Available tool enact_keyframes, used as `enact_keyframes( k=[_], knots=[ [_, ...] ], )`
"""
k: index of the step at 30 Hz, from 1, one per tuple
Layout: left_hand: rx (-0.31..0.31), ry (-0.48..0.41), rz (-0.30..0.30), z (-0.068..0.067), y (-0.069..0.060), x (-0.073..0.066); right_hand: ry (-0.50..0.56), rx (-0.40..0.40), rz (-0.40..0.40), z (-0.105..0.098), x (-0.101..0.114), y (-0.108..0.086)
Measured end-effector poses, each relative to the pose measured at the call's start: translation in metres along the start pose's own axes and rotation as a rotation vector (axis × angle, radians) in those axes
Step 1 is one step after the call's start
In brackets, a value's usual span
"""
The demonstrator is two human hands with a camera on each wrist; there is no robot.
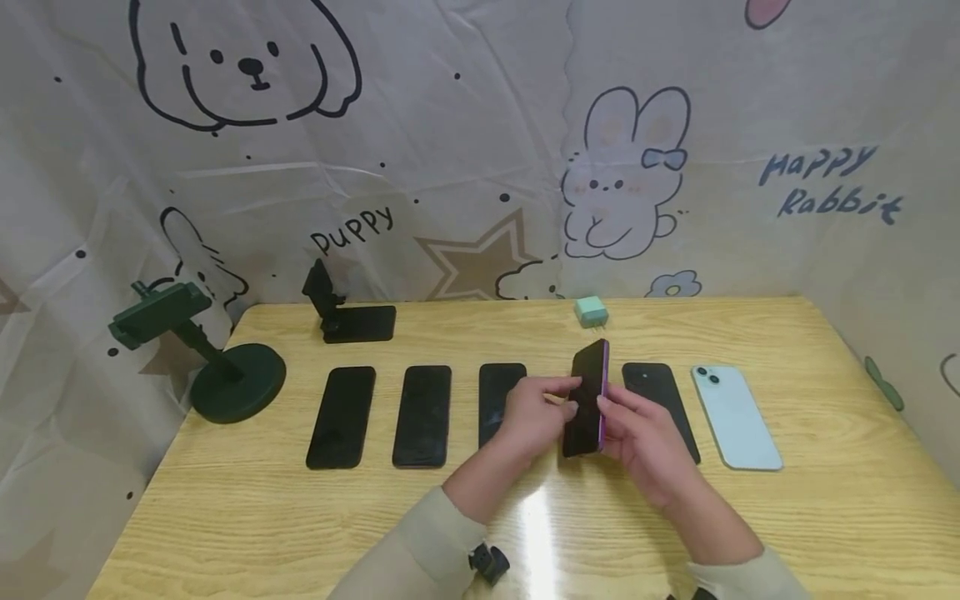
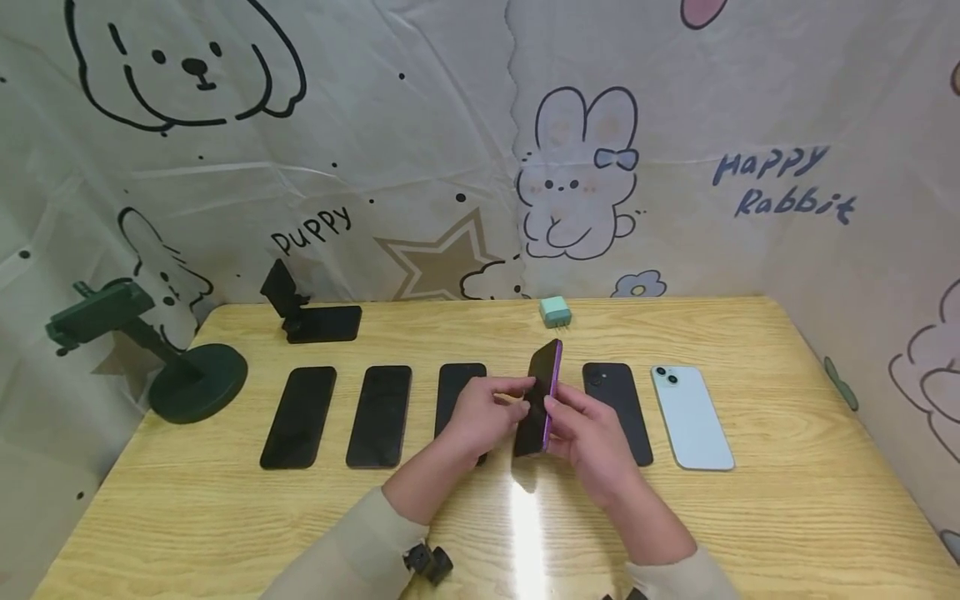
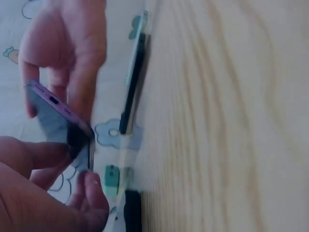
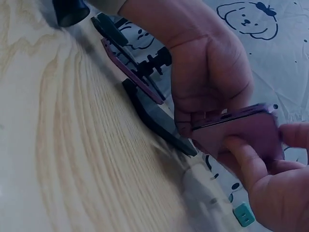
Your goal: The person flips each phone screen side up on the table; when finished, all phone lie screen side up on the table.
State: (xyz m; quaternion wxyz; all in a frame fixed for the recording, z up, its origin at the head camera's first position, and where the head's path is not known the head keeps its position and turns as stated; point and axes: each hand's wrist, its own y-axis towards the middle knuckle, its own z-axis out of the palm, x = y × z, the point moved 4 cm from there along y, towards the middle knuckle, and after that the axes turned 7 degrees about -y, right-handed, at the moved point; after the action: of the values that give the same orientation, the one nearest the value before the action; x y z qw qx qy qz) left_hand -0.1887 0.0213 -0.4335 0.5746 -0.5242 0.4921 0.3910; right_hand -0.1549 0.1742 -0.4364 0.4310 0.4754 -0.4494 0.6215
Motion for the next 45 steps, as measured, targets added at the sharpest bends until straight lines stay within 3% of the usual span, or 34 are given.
enact_keyframes(
  k=[2,5,9,12,18,27,35,43,45],
  knots=[
    [-0.042,0.08,0.004,-0.004,0.001,0.001,0.062,0.019,-0.007,0.001,-0.001,0.001],
    [-0.114,0.098,-0.006,-0.009,0.001,0.002,0.08,0.0,-0.014,0.001,-0.003,0.002],
    [-0.217,0.018,-0.039,-0.014,0.0,0.007,-0.039,-0.158,0.013,-0.004,-0.006,0.003],
    [-0.244,-0.05,-0.051,-0.015,-0.001,0.01,-0.188,-0.263,0.059,-0.009,-0.008,0.004],
    [-0.221,-0.027,-0.031,-0.011,-0.001,0.012,-0.324,-0.282,0.122,-0.016,-0.011,0.007],
    [-0.122,0.002,-0.065,-0.003,-0.001,0.015,-0.437,-0.231,0.118,-0.019,-0.008,0.006],
    [-0.128,0.108,-0.046,-0.004,-0.003,0.01,-0.534,-0.185,0.112,-0.02,0.0,0.005],
    [-0.104,0.218,0.024,-0.003,-0.005,0.005,-0.65,-0.124,0.08,-0.022,0.004,0.005],
    [-0.092,0.243,0.072,-0.003,-0.006,0.002,-0.684,-0.133,0.048,-0.027,0.008,0.004]
  ],
)
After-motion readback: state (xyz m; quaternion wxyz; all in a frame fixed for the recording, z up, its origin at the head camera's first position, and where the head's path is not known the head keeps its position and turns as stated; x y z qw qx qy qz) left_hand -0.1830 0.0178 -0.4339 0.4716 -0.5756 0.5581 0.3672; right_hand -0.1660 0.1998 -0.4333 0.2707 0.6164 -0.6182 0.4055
